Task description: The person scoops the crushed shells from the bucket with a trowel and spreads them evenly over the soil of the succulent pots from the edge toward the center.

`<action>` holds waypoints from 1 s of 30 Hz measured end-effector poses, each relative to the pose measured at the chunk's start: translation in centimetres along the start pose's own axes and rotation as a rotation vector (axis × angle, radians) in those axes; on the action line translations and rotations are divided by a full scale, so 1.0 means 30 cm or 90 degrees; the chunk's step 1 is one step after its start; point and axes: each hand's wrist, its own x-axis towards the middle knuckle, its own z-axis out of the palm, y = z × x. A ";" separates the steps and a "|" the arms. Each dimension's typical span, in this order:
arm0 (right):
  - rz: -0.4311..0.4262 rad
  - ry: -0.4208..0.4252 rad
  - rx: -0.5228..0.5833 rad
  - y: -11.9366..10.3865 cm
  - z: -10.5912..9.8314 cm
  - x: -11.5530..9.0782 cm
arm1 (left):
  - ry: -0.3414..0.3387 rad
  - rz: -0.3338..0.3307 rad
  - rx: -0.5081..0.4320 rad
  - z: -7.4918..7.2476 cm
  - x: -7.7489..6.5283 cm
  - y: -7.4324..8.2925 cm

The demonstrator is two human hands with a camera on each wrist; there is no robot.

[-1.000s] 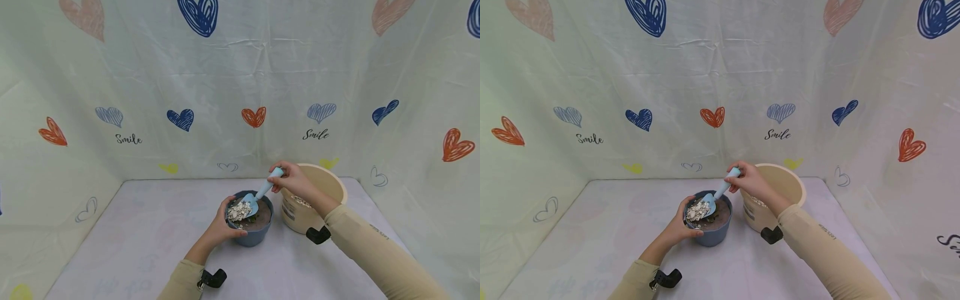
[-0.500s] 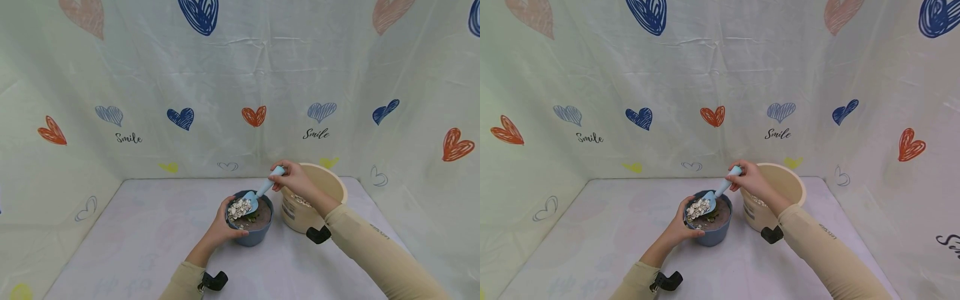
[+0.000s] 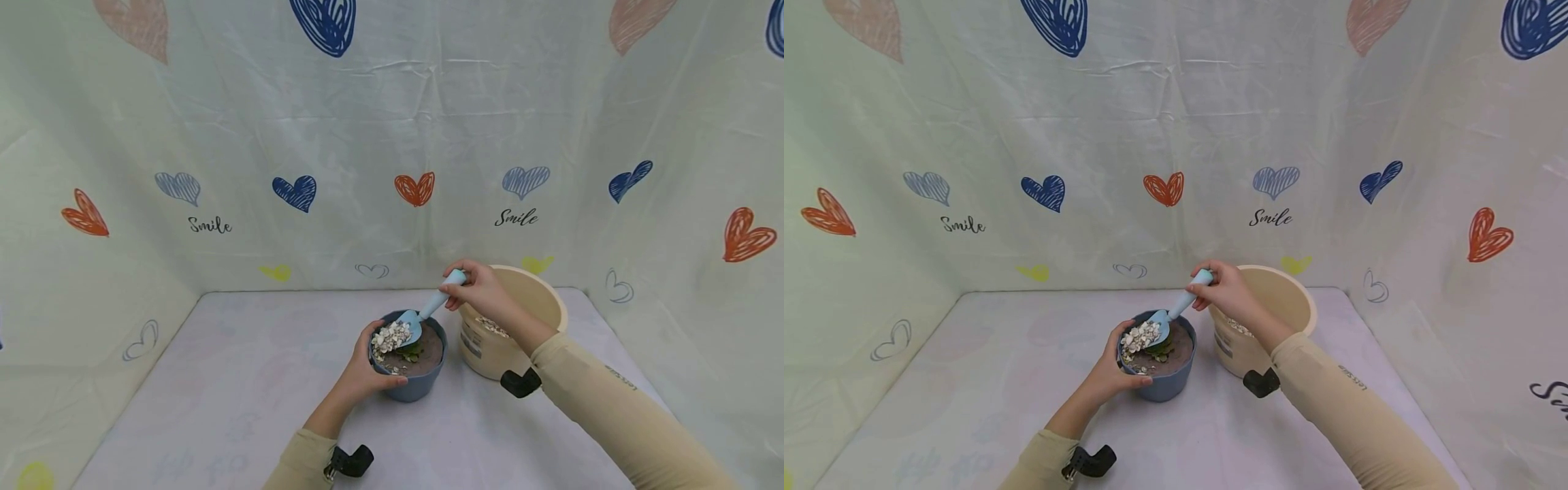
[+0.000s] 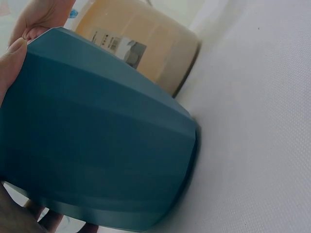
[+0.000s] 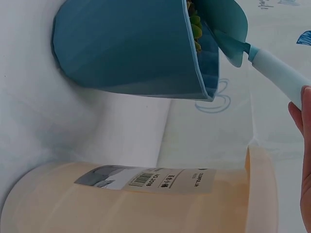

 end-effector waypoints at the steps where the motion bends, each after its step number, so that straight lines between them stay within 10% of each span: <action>1: 0.003 0.000 0.002 -0.003 0.000 -0.001 | 0.000 -0.001 -0.001 0.001 0.000 0.000; 30: -0.020 0.012 0.006 0.013 0.000 -0.021 | -0.042 0.021 0.008 -0.018 -0.038 0.006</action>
